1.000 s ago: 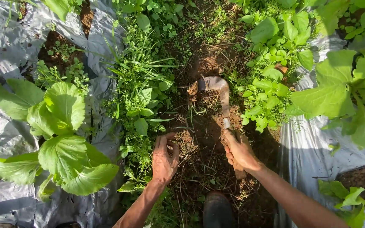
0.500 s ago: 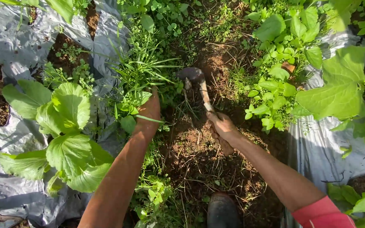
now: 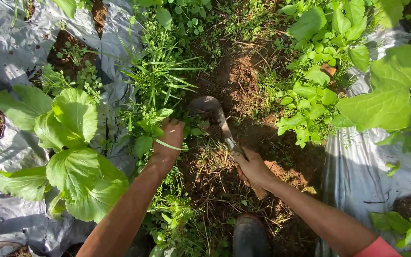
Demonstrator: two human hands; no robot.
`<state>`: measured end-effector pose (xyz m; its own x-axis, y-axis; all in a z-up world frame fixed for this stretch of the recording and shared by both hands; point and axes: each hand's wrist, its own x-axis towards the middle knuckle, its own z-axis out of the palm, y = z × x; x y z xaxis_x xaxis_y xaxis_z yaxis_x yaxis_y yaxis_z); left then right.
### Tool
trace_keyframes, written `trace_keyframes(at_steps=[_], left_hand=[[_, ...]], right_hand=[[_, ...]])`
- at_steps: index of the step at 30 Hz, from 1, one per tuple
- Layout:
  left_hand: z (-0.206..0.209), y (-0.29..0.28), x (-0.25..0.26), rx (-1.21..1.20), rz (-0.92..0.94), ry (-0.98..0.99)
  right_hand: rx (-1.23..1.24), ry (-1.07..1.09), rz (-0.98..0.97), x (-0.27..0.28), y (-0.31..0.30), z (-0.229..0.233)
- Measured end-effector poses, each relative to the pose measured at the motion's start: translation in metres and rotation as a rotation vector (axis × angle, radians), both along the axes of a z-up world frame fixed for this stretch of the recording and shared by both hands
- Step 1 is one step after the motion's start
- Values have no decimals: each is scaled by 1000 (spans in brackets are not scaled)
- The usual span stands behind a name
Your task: The person uses a sickle to cut weeds and grass growing between rows of leafy green plants in a garden bed covered with plastic mulch. They then pull the cut weeds by hand and toss them aside, occasionally adjusting the plastic sheeting around the plants.
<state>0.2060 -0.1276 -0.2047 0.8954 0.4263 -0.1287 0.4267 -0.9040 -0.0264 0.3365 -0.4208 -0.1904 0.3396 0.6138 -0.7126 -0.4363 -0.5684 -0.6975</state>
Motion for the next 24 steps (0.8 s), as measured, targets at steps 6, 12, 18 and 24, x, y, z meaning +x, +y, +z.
trace_keyframes(at_steps=[6,12,18,24], left_hand=[[13,-18,-6,-130,64,97],[65,-30,-14,-138,74,98],[16,-27,-31,-158,180,227],[2,-28,-46,-89,89,282]], right_hand=[[117,-127,-333,30,82,12],[-5,-90,-36,-8,30,-19],[39,-132,-252,20,59,-22],[-69,14,106,-19,47,100]])
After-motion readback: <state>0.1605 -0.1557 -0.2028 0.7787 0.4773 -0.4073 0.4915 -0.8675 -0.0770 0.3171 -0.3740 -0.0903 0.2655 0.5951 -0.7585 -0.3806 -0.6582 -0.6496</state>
